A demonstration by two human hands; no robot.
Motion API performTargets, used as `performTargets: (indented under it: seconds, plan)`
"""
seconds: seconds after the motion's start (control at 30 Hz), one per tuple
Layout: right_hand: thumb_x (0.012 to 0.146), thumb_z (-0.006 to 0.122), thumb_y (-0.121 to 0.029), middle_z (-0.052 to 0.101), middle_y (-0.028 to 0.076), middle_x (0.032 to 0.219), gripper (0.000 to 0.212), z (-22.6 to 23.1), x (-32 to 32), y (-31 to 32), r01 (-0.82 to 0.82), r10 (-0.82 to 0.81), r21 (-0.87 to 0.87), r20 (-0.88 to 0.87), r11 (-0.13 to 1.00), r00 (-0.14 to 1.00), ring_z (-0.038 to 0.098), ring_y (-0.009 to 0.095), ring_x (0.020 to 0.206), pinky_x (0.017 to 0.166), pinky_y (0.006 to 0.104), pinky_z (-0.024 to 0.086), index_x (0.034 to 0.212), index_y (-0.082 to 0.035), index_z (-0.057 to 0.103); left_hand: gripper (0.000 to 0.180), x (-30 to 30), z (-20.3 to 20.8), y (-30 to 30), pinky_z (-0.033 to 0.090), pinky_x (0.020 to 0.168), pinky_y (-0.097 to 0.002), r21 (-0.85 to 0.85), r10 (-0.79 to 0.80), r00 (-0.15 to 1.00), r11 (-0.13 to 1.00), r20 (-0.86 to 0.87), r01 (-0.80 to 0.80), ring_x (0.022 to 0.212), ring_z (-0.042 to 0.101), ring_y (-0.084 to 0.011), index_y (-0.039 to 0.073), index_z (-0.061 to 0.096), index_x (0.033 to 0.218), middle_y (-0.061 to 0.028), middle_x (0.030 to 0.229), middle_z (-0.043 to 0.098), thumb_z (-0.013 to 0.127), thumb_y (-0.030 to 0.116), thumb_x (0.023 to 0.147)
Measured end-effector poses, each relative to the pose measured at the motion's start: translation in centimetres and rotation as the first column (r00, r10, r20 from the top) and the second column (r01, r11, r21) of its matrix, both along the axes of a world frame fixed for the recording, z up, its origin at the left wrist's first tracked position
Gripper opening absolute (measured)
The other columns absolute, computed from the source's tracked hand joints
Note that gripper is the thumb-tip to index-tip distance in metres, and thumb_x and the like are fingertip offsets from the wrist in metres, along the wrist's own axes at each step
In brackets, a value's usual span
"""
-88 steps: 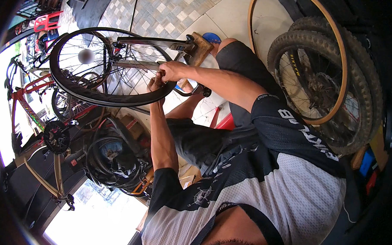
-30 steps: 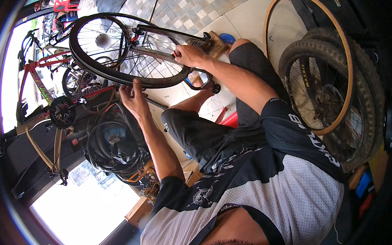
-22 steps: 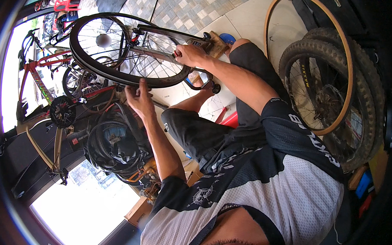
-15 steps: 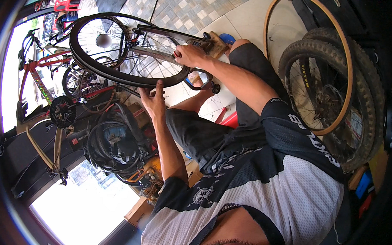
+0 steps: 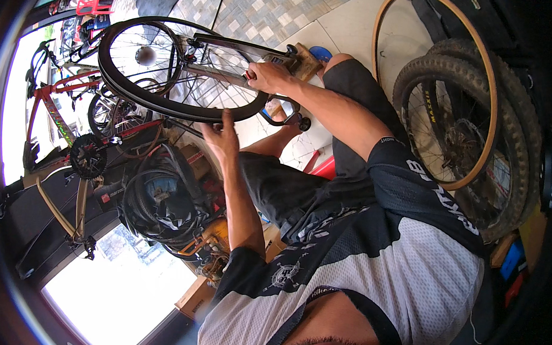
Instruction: The person adjusts the spokes of a bicycle wheel mounted on a truing stand using a spoke wrench. They rotate the wheel and tighten or loosen individual spokes to align the rim.
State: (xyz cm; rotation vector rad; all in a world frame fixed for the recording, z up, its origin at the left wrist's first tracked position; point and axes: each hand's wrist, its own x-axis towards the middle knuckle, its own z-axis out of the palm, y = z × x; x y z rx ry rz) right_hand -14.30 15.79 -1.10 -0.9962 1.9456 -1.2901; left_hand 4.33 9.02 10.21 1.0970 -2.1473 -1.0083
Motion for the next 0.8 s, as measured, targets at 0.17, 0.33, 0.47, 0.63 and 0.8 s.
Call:
performTargets:
  seconds: [0.17,0.33,0.47,0.63,0.8]
  plan:
    - [0.082,0.066,-0.03,0.071,0.018,0.089,0.029,-1.0,-0.1,-0.1,0.018,-0.018,0.007,-0.015,1.0,1.0,0.068,0.04,0.087,0.076,0.0487,0.052,0.098,-0.006,0.065,0.051,-0.3,0.1,1.4,0.051,0.067,-0.0309,0.067,0.037,0.987,0.997,0.157,-0.048,0.079,0.063,-0.0188,-0.005,0.059,0.115,-0.0135,0.102,0.068,0.081,0.032,0.088]
    - [0.082,0.066,-0.03,0.071,0.017,0.091,0.028,-0.6,-0.2,0.1,-0.022,0.022,0.015,0.006,1.0,1.0,0.068,0.039,0.088,0.076,0.0484,0.052,0.099,-0.007,0.065,0.051,-1.3,4.3,-0.3,0.046,0.057,-0.0247,0.052,0.04,0.999,0.998,-0.036,-0.038,0.073,0.06,-0.0122,-0.002,0.052,0.119,-0.0094,0.098,0.064,0.079,0.029,0.089]
    - [0.083,0.065,-0.029,0.071,0.017,0.092,0.028,-0.3,-0.1,0.3,-0.006,0.006,0.037,0.003,0.999,1.0,0.068,0.038,0.089,0.076,0.0482,0.052,0.099,-0.007,0.065,0.049,-2.1,6.1,-0.2,0.043,0.052,-0.0234,-0.07,0.085,0.994,0.993,-0.069,-0.09,0.066,0.057,-0.0111,-0.002,0.05,0.117,-0.0081,0.091,0.062,0.078,0.029,0.09]
    - [0.083,0.065,-0.028,0.071,0.018,0.091,0.027,0.2,-0.1,0.3,-0.008,0.007,0.027,0.016,1.0,1.0,0.068,0.039,0.088,0.077,0.0488,0.052,0.098,-0.006,0.065,0.045,-0.7,2.7,1.0,0.046,0.053,-0.0257,0.034,-0.015,1.0,0.999,0.025,0.014,0.067,0.061,-0.0116,-0.003,0.056,0.115,-0.0084,0.089,0.065,0.078,0.027,0.09]
    - [0.083,0.065,-0.027,0.07,0.019,0.09,0.025,-0.6,0.0,0.3,0.002,-0.002,0.004,0.017,1.0,1.0,0.068,0.039,0.088,0.076,0.049,0.051,0.096,-0.006,0.065,0.053,-0.5,2.4,1.5,0.048,0.057,-0.0259,0.146,0.025,0.987,0.988,0.156,-0.048,0.072,0.062,-0.0135,-0.004,0.057,0.119,-0.0107,0.095,0.068,0.081,0.03,0.087]
